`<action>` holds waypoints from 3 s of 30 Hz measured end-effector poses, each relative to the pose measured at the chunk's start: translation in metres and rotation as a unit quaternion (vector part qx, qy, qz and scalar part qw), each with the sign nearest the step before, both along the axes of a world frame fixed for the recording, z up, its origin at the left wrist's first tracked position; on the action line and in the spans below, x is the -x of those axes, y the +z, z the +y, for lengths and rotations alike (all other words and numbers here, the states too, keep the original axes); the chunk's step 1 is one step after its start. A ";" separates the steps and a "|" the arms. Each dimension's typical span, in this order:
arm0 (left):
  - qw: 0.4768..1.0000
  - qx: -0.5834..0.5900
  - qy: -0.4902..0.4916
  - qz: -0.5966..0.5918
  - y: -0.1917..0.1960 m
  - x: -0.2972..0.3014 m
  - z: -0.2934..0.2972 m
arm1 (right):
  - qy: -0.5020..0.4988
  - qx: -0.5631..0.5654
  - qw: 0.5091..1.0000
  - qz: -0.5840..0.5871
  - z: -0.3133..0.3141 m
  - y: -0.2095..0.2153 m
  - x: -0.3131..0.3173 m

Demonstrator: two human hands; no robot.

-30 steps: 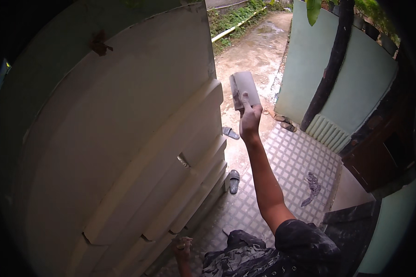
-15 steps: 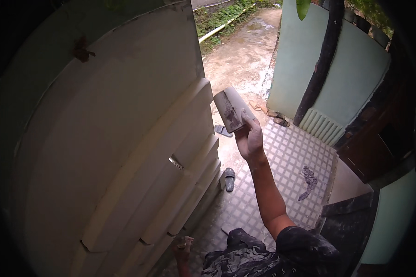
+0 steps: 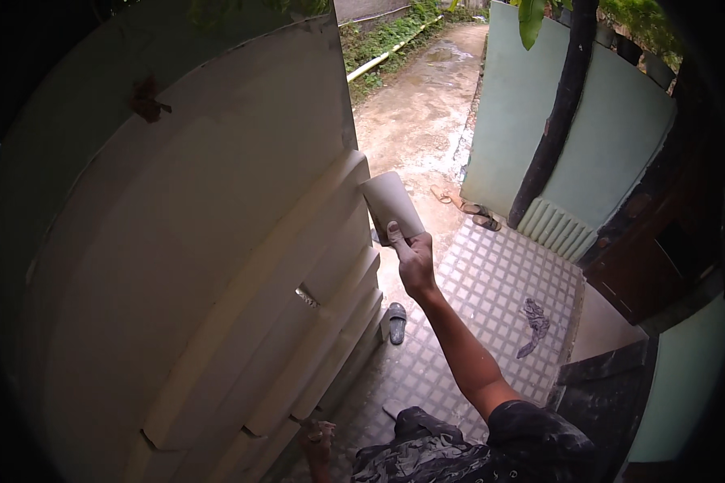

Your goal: The recorder applies and smooths putty or plaster onto a wall using a scraper and a cylindrical container.

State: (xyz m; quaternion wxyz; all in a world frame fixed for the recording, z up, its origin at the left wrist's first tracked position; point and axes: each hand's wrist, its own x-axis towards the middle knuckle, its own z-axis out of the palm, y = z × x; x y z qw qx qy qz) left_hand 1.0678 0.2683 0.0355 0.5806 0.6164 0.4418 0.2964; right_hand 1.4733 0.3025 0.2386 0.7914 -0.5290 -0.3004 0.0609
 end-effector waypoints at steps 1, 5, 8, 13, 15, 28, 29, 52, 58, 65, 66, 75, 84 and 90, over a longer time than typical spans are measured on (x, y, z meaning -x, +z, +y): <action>1.000 0.001 0.001 0.001 0.000 -0.001 0.003 | -0.015 -0.049 0.998 0.028 0.001 0.006 0.001; 0.994 -0.070 -0.057 0.055 0.014 -0.023 0.010 | -0.043 -0.081 0.995 0.048 0.018 0.032 -0.063; 0.986 -0.125 -0.074 0.076 0.006 -0.021 0.020 | -0.062 -0.103 0.992 0.026 0.071 0.059 -0.060; 0.986 -0.130 -0.056 0.086 0.012 -0.018 0.012 | -0.083 0.087 0.991 0.049 0.055 0.055 -0.021; 0.996 -0.064 -0.036 0.045 0.015 -0.017 0.009 | -0.026 0.145 0.987 0.067 0.030 0.049 -0.007; 0.970 -0.176 -0.120 0.113 0.029 -0.015 0.016 | -0.192 0.112 0.975 0.001 0.032 0.041 -0.045; 0.974 -0.171 -0.111 0.103 0.036 -0.011 0.011 | -0.173 0.137 0.975 -0.021 0.040 0.043 -0.048; 0.971 -0.218 -0.075 0.072 -0.003 0.123 0.012 | -0.175 0.221 0.954 -0.107 -0.016 -0.122 0.149; 0.995 -0.083 0.000 0.060 0.008 0.171 -0.020 | 0.000 0.388 0.894 -0.222 -0.064 -0.284 0.259; 0.989 -0.128 0.017 0.072 -0.004 0.206 -0.029 | -0.008 0.473 0.857 -0.204 -0.143 -0.304 0.326; 0.994 -0.100 0.013 0.045 -0.009 0.207 -0.029 | -0.016 0.422 0.888 -0.182 -0.131 -0.296 0.317; 0.989 -0.142 -0.030 0.036 -0.002 0.215 -0.020 | 0.040 0.140 0.907 -0.395 -0.026 -0.173 0.343; 0.990 -0.137 -0.020 0.035 -0.016 0.219 -0.030 | 0.131 0.433 0.827 -0.333 -0.107 -0.343 0.343; 0.978 -0.197 -0.001 0.074 -0.013 0.221 -0.035 | 0.071 0.485 0.853 -0.178 -0.141 -0.306 0.340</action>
